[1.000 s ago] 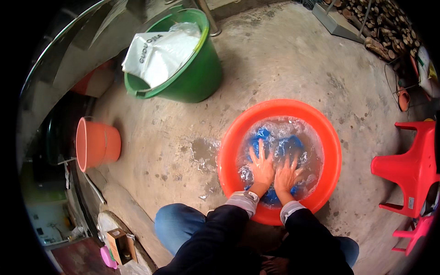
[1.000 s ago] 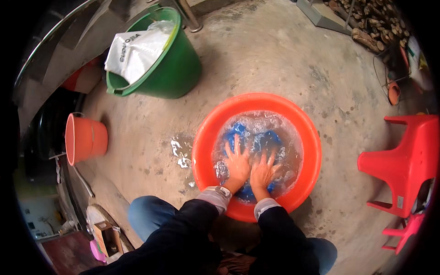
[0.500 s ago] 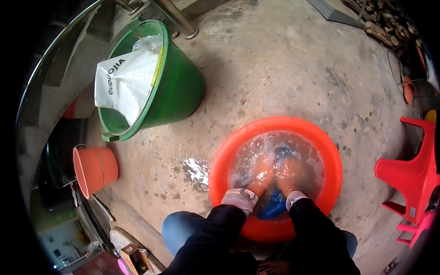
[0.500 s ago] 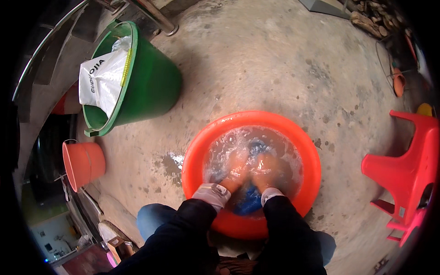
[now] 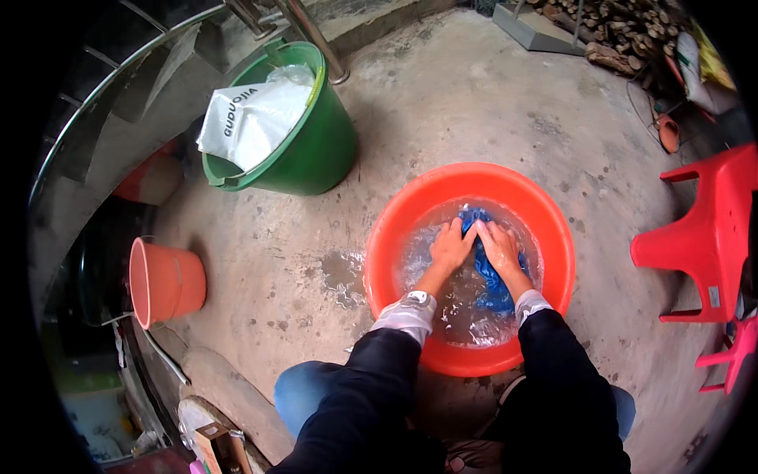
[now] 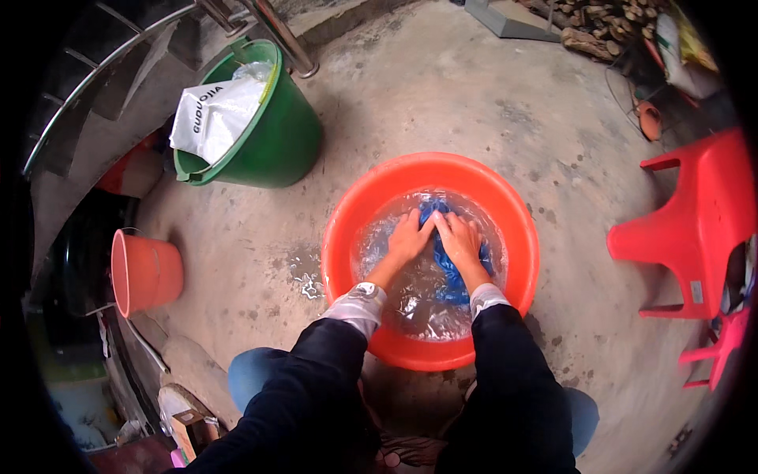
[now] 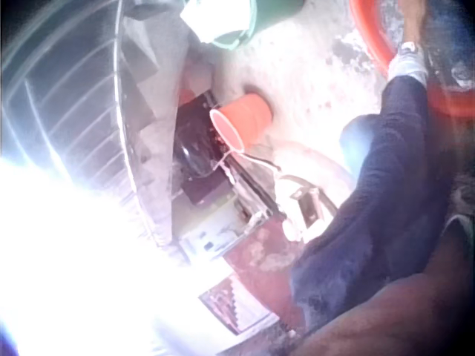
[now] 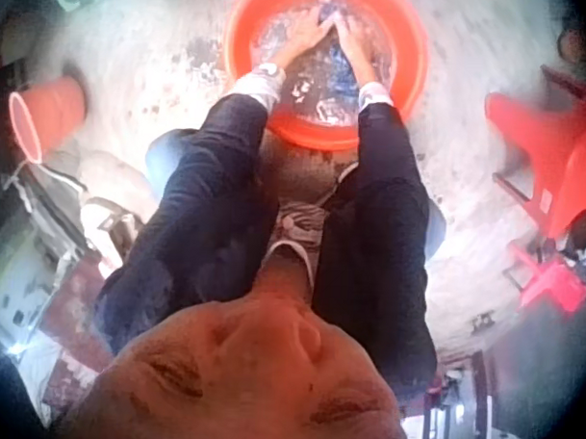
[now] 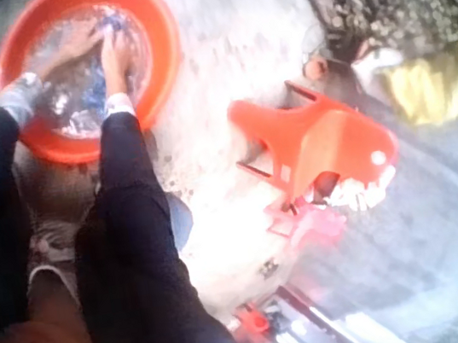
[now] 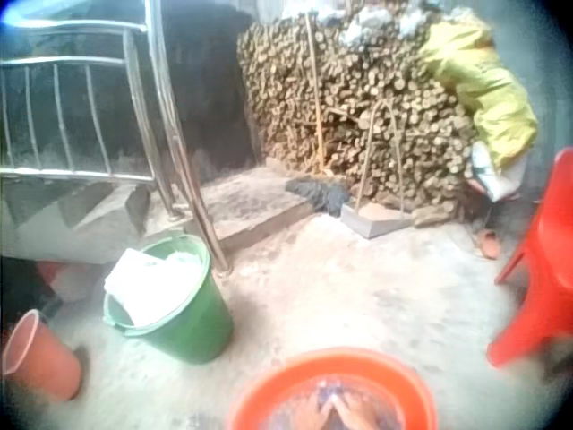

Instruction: The person squats beside a red basin filled with water and hand-washes a blue cloth and a tan cloth. They scrub, rinse, and wring out each cloth, then place them on a nearby surface.

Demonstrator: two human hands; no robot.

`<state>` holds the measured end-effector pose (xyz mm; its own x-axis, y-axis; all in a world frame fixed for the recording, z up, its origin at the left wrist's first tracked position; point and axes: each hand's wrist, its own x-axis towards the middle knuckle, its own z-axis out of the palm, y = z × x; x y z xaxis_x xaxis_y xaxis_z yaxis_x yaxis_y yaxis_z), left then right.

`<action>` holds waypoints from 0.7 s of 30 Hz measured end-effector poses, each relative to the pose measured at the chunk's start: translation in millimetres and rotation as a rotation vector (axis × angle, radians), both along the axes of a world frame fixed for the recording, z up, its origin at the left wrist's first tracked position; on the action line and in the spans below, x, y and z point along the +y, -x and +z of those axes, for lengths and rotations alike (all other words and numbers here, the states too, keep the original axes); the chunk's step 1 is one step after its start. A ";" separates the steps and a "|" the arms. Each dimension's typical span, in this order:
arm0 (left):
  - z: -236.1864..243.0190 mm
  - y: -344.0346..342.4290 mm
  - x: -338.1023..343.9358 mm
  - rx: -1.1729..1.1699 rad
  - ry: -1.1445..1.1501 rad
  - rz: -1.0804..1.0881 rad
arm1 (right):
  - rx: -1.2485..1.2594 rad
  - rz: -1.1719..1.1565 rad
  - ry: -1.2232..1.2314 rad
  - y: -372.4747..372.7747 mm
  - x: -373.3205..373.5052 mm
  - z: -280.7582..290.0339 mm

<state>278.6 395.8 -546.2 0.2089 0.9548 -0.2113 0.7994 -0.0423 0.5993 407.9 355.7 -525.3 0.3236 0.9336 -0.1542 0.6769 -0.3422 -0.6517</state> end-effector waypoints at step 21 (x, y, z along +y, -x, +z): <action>12.7 14.4 -94.5 0.339 -0.241 -0.208 | -0.388 -0.246 0.046 48.6 -109.2 2.3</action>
